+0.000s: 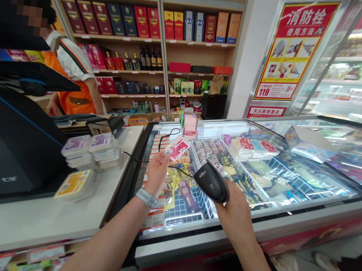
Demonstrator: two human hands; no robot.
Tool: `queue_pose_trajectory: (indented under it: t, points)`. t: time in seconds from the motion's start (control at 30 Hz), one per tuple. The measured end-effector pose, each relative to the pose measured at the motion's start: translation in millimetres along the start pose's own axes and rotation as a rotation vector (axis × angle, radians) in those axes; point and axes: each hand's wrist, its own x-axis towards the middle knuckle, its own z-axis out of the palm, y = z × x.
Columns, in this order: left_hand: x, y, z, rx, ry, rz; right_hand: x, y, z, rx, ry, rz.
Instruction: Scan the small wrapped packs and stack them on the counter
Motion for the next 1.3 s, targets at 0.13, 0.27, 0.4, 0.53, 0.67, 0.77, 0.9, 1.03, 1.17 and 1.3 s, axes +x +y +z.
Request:
queue_pose_trajectory:
  t: [0.13,0.27,0.4,0.53,0.67,0.77,0.9,1.03,1.17,1.3]
  points:
    - [0.1,0.1,0.1,-0.006,-0.004,-0.002,0.0,0.4,0.1,0.010,-0.002,0.002]
    - [0.2,-0.5,-0.4,0.008,-0.013,0.002,-0.1,1.0,0.5,0.014,0.005,-0.003]
    - [0.3,-1.2,-0.8,0.013,-0.014,-0.003,-0.1,1.3,1.0,0.005,0.002,-0.001]
    - [0.4,-1.7,-1.2,0.019,-0.005,-0.002,-0.2,1.1,1.3,0.005,0.003,-0.008]
    - [0.5,-3.1,-1.7,0.014,-0.010,0.003,0.1,0.0,0.7,0.010,0.014,-0.015]
    - [0.4,-3.2,-1.6,0.003,-0.005,0.003,0.3,-0.5,0.3,0.011,0.011,-0.007]
    - [-0.2,-1.2,-0.8,-0.002,-0.014,0.001,0.1,-0.1,0.3,0.003,-0.009,0.007]
    - [-0.3,-0.3,0.1,-0.002,-0.019,0.006,0.5,-0.3,0.3,-0.007,0.002,-0.010]
    - [0.2,-0.9,0.3,0.004,-0.015,0.010,0.7,-0.5,0.4,-0.018,0.006,-0.013]
    - [0.1,0.5,0.3,0.000,-0.018,0.005,0.6,-0.3,0.7,-0.015,0.000,-0.009]
